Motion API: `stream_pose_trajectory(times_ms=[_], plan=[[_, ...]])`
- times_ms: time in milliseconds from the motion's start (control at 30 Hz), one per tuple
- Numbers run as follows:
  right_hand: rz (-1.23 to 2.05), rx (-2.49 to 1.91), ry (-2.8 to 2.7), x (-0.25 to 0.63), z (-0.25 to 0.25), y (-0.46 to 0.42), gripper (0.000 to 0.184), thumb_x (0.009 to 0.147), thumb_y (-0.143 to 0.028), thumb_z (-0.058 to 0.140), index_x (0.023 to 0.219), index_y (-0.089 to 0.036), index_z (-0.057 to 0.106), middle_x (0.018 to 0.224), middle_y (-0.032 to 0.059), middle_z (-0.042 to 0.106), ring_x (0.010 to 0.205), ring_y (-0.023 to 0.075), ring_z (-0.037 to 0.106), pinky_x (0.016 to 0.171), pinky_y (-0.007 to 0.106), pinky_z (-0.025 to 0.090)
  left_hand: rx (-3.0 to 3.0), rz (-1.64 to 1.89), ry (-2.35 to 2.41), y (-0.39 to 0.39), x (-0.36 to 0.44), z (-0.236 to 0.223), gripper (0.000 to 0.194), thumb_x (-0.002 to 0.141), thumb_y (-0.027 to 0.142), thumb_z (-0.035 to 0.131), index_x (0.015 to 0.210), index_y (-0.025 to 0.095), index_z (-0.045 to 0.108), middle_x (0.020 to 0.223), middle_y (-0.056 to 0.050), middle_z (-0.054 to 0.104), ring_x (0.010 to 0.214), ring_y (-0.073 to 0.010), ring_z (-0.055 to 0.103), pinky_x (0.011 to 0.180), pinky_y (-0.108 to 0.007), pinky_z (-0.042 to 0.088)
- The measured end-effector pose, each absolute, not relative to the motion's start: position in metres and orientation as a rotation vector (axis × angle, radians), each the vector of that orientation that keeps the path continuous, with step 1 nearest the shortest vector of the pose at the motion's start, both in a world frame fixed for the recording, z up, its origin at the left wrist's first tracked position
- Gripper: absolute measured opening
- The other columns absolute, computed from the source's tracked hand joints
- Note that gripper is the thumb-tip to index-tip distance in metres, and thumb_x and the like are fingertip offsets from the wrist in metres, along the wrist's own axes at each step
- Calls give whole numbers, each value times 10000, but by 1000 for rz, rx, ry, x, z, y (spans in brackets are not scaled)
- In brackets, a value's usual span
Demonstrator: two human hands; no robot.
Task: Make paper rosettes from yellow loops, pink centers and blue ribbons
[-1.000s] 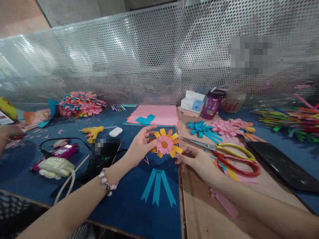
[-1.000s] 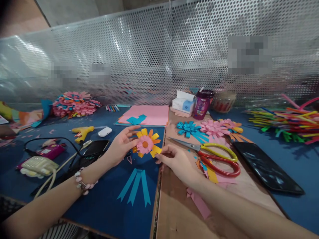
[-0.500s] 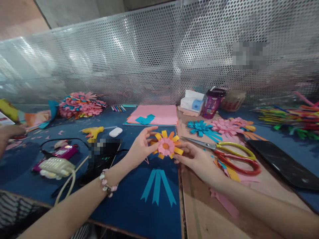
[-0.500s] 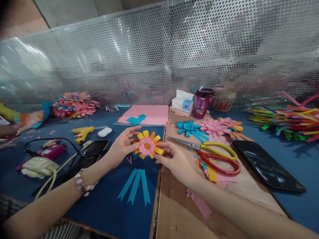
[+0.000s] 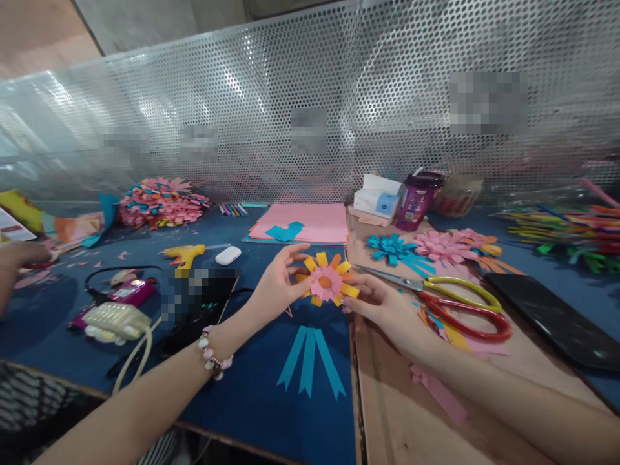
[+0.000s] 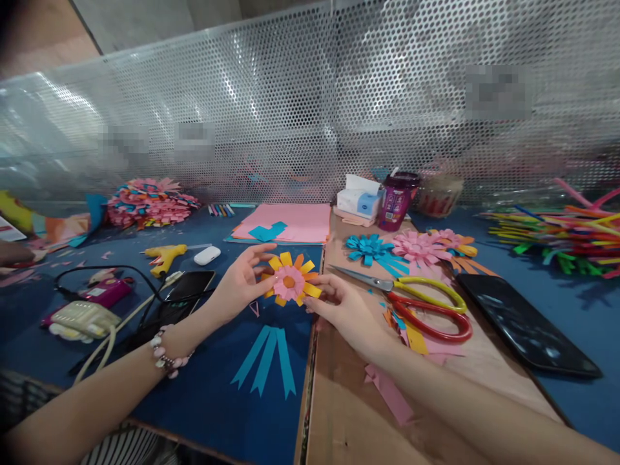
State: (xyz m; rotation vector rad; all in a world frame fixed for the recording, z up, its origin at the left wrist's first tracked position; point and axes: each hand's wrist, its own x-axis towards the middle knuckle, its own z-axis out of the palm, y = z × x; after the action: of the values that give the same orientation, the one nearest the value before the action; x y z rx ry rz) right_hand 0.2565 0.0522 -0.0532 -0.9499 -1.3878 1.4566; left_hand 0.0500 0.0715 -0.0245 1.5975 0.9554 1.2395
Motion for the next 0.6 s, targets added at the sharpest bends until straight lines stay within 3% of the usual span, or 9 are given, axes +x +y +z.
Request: stream_pose_trajectory(times_ms=[233,500,600], plan=[[1478,-970,-1419,259,-53,54,372,743,-395,711,1035,-215,570,862,14,632,693,132,597,409,177,410,1631,1261,943,72,50,-28,534,724,210,690,1201,170,453,1110,-89,530,792,-121,600,673,-264,552],[1482,-994,-1360,260,-56,58,385,738,-401,730,1052,-223,597,913,11,632,681,97,564,465,172,376,1691,1289,970,72,50,-31,515,752,215,678,1210,175,446,1120,-85,515,807,-117,609,718,-268,539],[1490,-1008,-1334,260,-59,60,410,724,-411,743,1060,-223,605,834,5,639,649,94,549,461,174,353,1702,1300,958,72,51,-32,520,753,212,677,1219,181,447,1120,-84,509,808,-120,610,694,-260,544]])
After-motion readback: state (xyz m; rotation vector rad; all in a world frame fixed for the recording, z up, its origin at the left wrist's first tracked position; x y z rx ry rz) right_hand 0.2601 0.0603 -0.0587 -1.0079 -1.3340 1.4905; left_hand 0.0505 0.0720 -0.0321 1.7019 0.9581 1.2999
